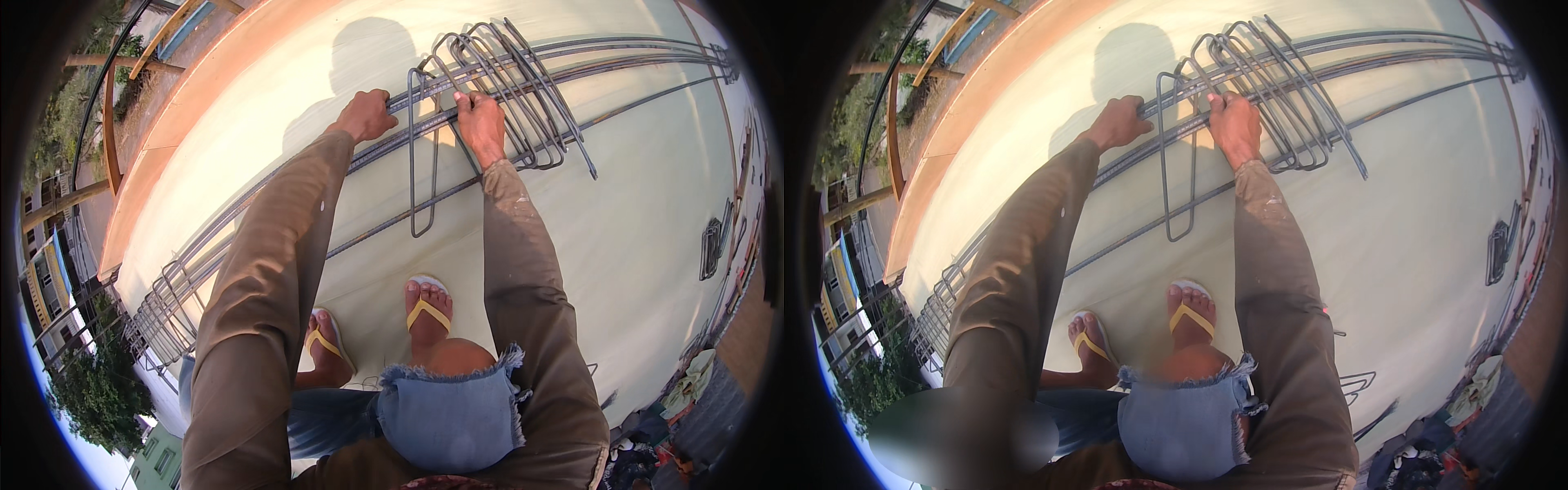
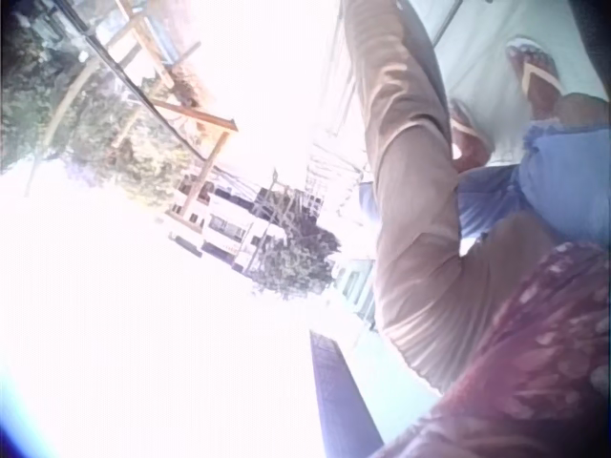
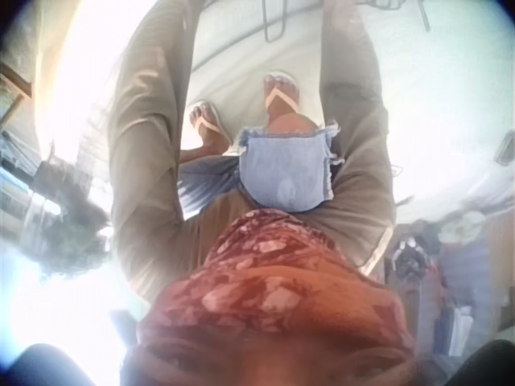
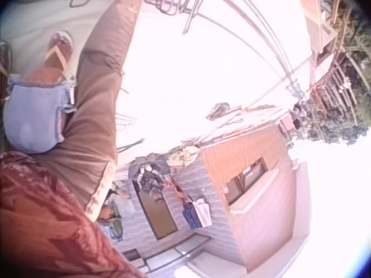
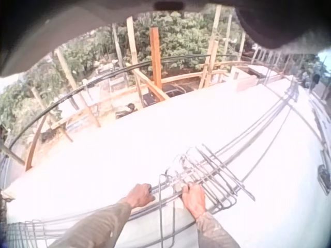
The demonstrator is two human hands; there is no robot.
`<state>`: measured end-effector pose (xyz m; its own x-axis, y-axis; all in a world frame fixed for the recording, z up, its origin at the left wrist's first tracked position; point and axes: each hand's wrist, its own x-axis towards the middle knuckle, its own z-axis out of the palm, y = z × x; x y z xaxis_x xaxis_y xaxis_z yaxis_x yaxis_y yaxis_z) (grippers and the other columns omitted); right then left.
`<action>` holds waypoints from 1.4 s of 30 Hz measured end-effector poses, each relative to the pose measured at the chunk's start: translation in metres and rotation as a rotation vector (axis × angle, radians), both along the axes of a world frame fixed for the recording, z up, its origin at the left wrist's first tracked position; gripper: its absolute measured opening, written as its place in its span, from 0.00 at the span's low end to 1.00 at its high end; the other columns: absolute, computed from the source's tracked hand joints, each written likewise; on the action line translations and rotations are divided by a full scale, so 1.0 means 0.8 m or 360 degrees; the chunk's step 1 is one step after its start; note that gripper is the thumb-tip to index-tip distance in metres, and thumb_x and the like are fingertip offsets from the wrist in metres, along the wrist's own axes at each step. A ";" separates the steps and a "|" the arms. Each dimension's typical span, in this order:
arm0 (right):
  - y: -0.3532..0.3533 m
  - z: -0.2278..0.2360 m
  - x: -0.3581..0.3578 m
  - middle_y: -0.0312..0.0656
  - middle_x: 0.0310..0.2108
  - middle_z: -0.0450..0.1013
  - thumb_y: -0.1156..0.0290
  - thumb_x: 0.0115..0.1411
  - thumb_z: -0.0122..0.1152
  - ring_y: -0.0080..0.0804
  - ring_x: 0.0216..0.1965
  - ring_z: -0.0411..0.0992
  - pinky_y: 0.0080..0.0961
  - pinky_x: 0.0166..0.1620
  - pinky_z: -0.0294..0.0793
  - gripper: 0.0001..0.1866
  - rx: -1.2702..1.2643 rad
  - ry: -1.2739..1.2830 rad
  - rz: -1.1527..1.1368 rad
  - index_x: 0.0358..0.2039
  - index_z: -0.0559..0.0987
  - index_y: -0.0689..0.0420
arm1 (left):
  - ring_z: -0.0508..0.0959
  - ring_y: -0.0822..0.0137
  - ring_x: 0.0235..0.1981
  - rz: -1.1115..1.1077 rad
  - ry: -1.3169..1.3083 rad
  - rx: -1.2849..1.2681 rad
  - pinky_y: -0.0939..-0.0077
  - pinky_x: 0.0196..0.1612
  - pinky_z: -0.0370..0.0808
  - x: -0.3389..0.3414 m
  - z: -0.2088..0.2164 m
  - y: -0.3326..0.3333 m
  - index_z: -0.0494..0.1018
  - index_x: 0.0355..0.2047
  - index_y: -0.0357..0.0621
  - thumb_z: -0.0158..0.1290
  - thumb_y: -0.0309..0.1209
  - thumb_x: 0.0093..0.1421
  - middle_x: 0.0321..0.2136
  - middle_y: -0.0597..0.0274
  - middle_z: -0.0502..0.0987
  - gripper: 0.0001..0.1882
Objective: The person measures a metal frame with a tape measure, then places and adjusts multiple U-shaped metal pieces along the frame. They repeatedly measure and reposition the pieces to align them with the frame on a rooftop surface.
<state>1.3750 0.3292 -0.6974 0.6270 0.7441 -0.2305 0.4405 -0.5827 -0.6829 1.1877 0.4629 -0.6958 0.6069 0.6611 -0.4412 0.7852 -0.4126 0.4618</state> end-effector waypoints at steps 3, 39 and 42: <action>0.002 -0.001 0.006 0.58 0.29 0.79 0.56 0.66 0.58 0.61 0.37 0.77 0.48 0.43 0.73 0.19 -0.0071 0.0075 0.0071 0.34 0.82 0.62 | 0.81 0.41 0.42 0.0014 0.0062 -0.0142 0.53 0.47 0.76 -0.001 0.001 -0.003 0.76 0.41 0.31 0.62 0.36 0.54 0.38 0.36 0.81 0.21; 0.002 -0.014 0.025 0.59 0.33 0.79 0.57 0.68 0.57 0.58 0.39 0.77 0.45 0.45 0.73 0.21 -0.0071 0.0104 -0.0025 0.31 0.81 0.65 | 0.55 0.77 0.19 0.1667 -0.1117 -0.0947 0.71 0.20 0.53 0.065 0.059 -0.128 0.68 0.24 0.41 0.46 0.46 0.73 0.16 0.73 0.60 0.25; 0.002 -0.015 0.031 0.57 0.34 0.80 0.56 0.67 0.57 0.59 0.40 0.77 0.46 0.45 0.73 0.22 -0.0127 0.0057 0.0055 0.32 0.81 0.65 | 0.54 0.78 0.17 0.1711 -0.1131 -0.1004 0.72 0.18 0.51 0.061 0.054 -0.124 0.69 0.24 0.41 0.46 0.47 0.73 0.15 0.74 0.59 0.25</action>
